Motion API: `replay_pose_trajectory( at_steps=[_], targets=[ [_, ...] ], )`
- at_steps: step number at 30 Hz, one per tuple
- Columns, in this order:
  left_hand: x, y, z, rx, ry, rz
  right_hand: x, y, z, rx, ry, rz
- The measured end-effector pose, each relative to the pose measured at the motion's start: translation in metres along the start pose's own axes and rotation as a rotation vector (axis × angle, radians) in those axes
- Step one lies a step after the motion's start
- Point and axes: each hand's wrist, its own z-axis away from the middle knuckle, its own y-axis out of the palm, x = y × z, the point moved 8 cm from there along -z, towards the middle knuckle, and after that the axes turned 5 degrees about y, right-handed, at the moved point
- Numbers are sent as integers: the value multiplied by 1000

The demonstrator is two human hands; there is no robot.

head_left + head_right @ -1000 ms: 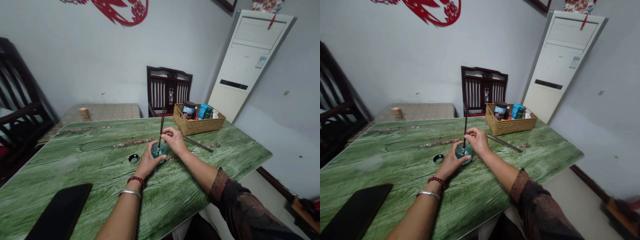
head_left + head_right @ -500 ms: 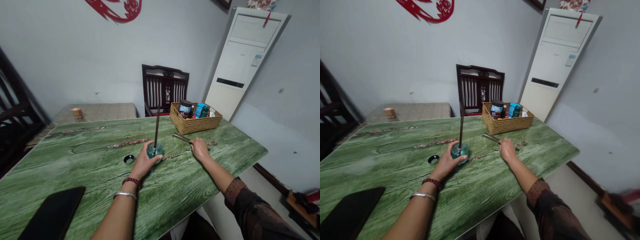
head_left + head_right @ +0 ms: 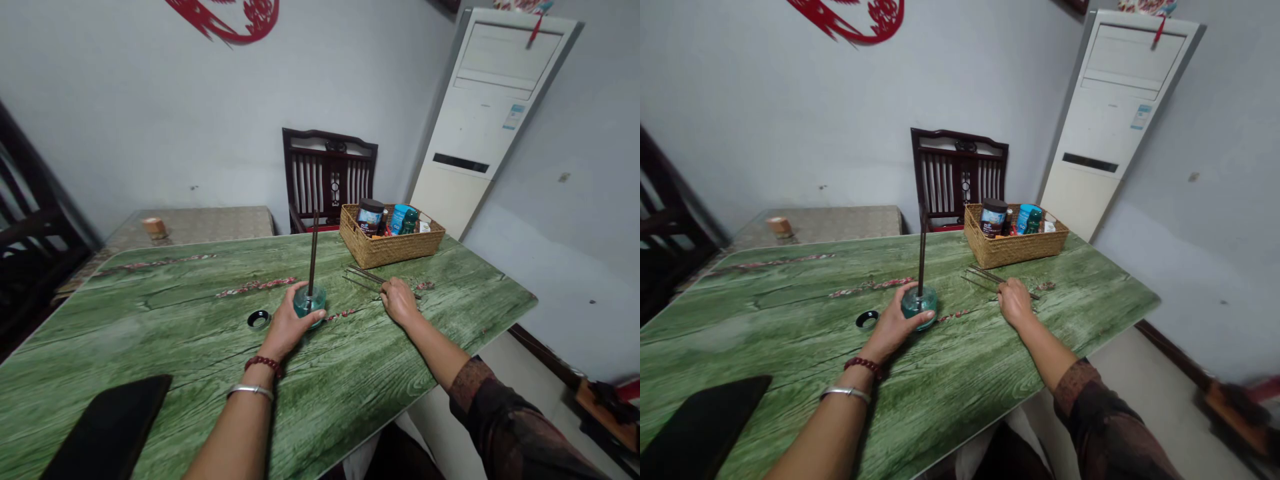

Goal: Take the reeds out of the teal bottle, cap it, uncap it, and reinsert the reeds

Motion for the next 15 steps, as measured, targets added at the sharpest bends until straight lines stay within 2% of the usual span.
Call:
replay_pose_trajectory(
  at_steps=[5, 8, 11, 13, 15],
  targets=[
    [1, 0, -1, -17, 25, 4, 5, -2, 1, 87, 14, -10],
    [1, -1, -1, -25, 34, -1, 4, -15, -3, 72, 72, -127],
    [1, 0, -1, -16, 36, -7, 4, -41, -13, -48, 120, -416],
    [1, 0, -1, -9, 24, -10, 9, -63, -20, -149, 113, -699],
    [0, 0, -1, -14, 21, -2, 19, -83, -28, -188, 89, -1034]
  ],
)
